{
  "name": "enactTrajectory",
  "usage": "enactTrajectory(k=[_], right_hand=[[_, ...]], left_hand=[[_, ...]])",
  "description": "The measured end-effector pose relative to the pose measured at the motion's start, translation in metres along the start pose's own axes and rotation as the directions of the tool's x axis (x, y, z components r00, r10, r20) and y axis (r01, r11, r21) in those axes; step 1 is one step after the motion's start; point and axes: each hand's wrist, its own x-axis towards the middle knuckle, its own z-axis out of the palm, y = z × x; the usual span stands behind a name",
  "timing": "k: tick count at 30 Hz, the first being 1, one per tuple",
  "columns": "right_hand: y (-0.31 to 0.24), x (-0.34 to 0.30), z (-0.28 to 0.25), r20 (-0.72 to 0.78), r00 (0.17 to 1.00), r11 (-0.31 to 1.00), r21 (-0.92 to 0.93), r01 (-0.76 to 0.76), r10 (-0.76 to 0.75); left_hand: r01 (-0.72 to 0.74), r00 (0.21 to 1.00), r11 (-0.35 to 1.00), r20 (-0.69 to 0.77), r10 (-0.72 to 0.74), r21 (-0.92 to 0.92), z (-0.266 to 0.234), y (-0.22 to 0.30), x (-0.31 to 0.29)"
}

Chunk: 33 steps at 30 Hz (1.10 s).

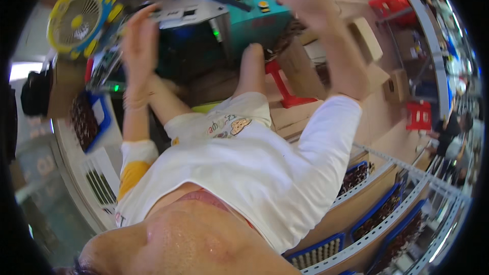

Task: The person winds toroidal coils using a winding machine, loading cores into the machine, wrapping wire and tape around them, and removing the wound coils by hand.

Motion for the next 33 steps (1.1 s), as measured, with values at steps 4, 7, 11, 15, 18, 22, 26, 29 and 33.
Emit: enactTrajectory(k=[4, 7, 11, 15, 18, 22, 26, 29, 33], right_hand=[[0.100, -0.011, 0.058, 0.104, 0.989, 0.741, -0.655, 0.145, -0.102], [0.147, -0.028, 0.084, 0.163, 0.978, 0.903, -0.427, -0.051, 0.133], [0.173, -0.031, 0.135, 0.215, 0.968, 0.969, -0.234, -0.077, 0.129], [0.181, -0.037, 0.164, 0.242, 0.933, 0.923, -0.343, -0.174, 0.266], [0.177, -0.030, 0.141, 0.357, 0.749, 0.732, -0.637, -0.241, 0.558], [0.175, -0.008, 0.127, 0.379, 0.881, 0.945, -0.265, -0.192, 0.285], [0.179, 0.003, 0.129, 0.514, 0.820, 0.966, -0.093, -0.240, 0.253], [0.186, 0.006, 0.131, 0.585, 0.746, 0.940, -0.096, -0.327, 0.318], [0.173, 0.014, 0.131, 0.502, 0.760, 0.883, -0.013, -0.469, 0.412]], left_hand=[[0.115, 0.990, 0.850, -0.015, -0.143, -0.514, 0.046, 0.007, -0.036], [0.211, 0.970, 0.938, -0.062, -0.237, -0.276, 0.018, -0.024, -0.067], [0.197, 0.931, 0.849, -0.177, -0.318, -0.490, -0.008, -0.030, -0.085], [0.374, 0.848, 0.573, 0.019, -0.530, -0.729, -0.033, -0.038, -0.105], [0.396, 0.851, 0.489, 0.111, -0.513, -0.777, -0.071, -0.045, -0.122], [0.415, 0.885, 0.667, 0.103, -0.455, -0.619, -0.087, -0.043, -0.126], [0.424, 0.888, 0.672, 0.134, -0.439, -0.608, -0.080, -0.044, -0.125], [0.484, 0.855, 0.605, 0.194, -0.481, -0.632, -0.078, -0.047, -0.126], [0.477, 0.870, 0.604, 0.244, -0.429, -0.639, -0.069, -0.055, -0.114]])
